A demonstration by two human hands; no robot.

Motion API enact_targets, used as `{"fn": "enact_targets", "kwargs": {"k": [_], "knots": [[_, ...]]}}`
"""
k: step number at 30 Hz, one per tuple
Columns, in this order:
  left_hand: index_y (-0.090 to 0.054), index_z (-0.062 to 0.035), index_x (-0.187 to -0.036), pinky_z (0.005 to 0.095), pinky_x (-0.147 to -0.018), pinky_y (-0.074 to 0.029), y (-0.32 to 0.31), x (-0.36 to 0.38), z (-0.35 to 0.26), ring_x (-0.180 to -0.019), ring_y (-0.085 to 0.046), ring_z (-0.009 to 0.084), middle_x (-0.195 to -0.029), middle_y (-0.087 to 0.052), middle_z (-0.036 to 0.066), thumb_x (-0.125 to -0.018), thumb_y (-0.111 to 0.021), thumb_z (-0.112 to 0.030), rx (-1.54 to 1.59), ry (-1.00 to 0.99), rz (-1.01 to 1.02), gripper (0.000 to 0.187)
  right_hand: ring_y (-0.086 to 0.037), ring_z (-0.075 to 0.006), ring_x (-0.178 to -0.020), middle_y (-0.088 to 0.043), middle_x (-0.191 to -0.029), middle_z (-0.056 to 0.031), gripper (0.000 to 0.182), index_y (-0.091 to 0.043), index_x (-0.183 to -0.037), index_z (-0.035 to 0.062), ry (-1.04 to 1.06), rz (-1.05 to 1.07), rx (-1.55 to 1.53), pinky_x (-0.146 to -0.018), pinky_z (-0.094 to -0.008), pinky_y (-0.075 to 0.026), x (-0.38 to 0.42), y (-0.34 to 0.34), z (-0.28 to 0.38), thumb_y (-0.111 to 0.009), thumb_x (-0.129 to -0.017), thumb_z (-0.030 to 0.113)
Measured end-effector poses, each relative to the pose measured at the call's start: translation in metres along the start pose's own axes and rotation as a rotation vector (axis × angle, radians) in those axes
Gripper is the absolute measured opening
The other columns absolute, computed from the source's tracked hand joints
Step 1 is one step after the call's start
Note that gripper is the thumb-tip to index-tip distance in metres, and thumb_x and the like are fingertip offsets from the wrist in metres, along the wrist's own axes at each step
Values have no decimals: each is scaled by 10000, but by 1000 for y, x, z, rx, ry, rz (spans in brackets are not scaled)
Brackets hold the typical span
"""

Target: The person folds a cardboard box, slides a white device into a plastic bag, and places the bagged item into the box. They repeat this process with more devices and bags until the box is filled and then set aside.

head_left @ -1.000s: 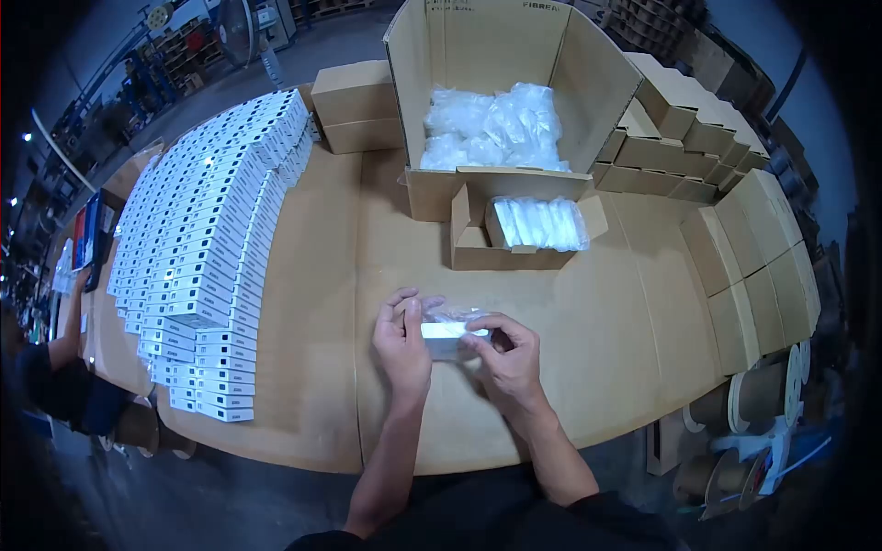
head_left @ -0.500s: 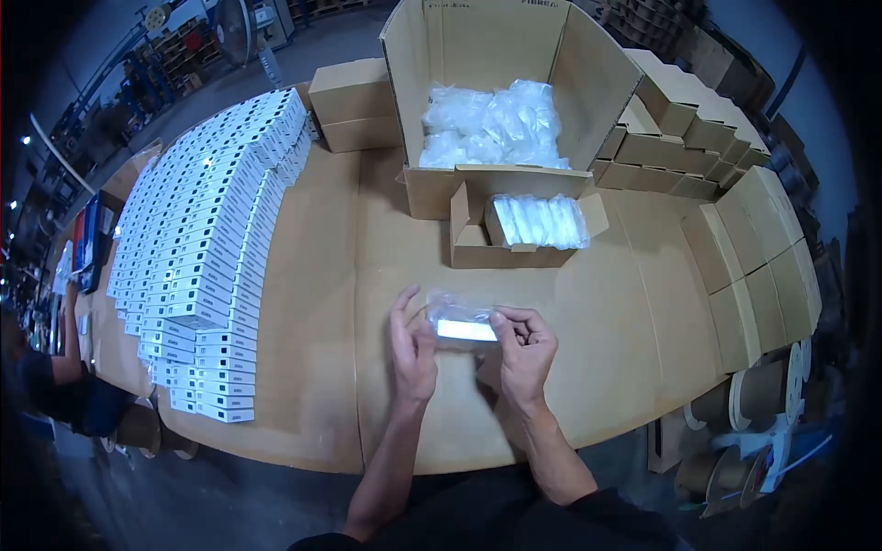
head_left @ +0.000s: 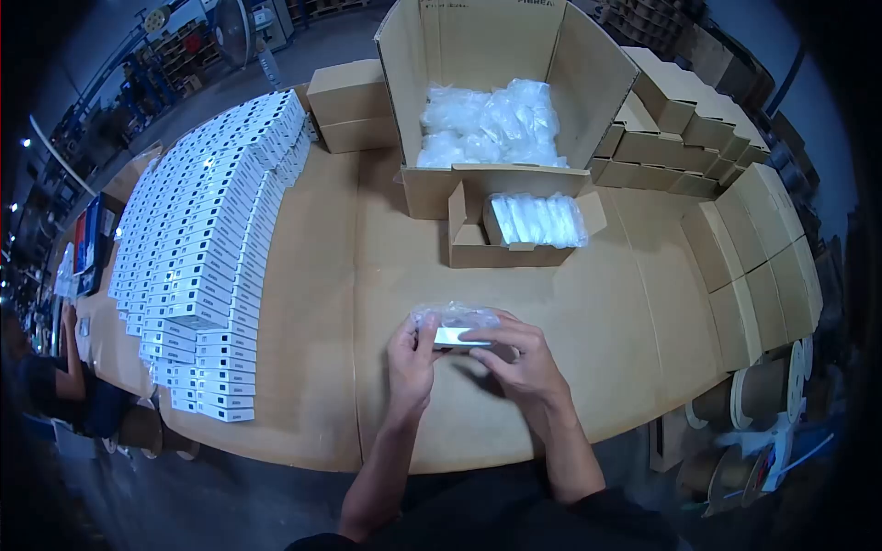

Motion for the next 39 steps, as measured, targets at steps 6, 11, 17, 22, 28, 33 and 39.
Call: {"fn": "enact_targets", "kwargs": {"k": [6, 11, 17, 22, 28, 33, 39], "knots": [[-462, -29, -1413, 406, -882, -628, 9, -5, 2, -1003, -723, 238, -1113, -701, 148, -1107, -498, -239, 40, 32, -47, 373, -715, -321, -1053, -753, -1122, -186, 355, -755, -1150, 27, -182, 2, 57, -944, -386, -551, 0, -2, 0, -827, -802, 35], [-275, -60, -1569, 343, -874, -600, 2, 6, -29, -979, -691, 184, -1122, -679, 142, -1083, -513, -119, -26, -6, 79, 545, -718, -324, -1035, -751, -1105, -177, 324, -748, -1118, 8, -177, -12, 14, -920, -392, -554, 0, -1, -6, -821, -803, 30], [-500, 4, -1442, 322, -1006, -523, 3, 6, -43, -1139, -629, 193, -1236, -627, 141, -954, -653, 64, -323, -203, 414, 515, -699, -318, -1063, -749, -1057, -148, 298, -741, -1076, 7, -48, 32, 61, -900, -381, -558, -6, 3, 3, -817, -788, 23], [-697, 34, -1165, 316, -946, -535, 12, 0, -42, -1154, -623, 195, -1305, -599, 116, -930, -723, 8, -460, -112, 405, 238, -701, -316, -930, -739, -1015, -135, 269, -734, -1046, 21, 85, 150, 331, -812, -384, -559, -14, 10, 24, -822, -794, 55], [-580, 5, -1348, 324, -1000, -527, -6, -10, -58, -1278, -549, 237, -1456, -476, 137, -932, -698, 20, -496, -148, 492, 432, -716, -287, -770, -720, -924, -126, 212, -720, -1011, 28, 156, 221, 428, -676, -363, -575, -23, 27, 37, -802, -816, 44], [-374, -132, -1572, 431, -1059, -488, -17, -34, -76, -1310, -534, 318, -1481, -480, 163, -960, -678, -80, -917, -452, 277, 686, -729, -215, -699, -674, -863, -112, 182, -682, -998, 6, 87, -261, 343, -587, -305, -588, -37, 66, 27, -769, -840, -23], [-381, -182, -1594, 464, -1007, -472, -32, -67, -56, -1135, -604, 309, -1227, -612, 129, -928, -700, -139, -1393, -794, 367, 739, -671, -179, -679, -617, -834, -95, 192, -652, -997, -1, 236, -601, 438, -569, -280, -586, -68, 54, 5, -764, -850, -50]]}}
Point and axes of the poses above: each hand's wrist, its own x-axis away from the middle knuckle, its own y-axis out of the back of the hand, z = x × y, the point moved 5 cm from there along -x, towards the middle knuckle
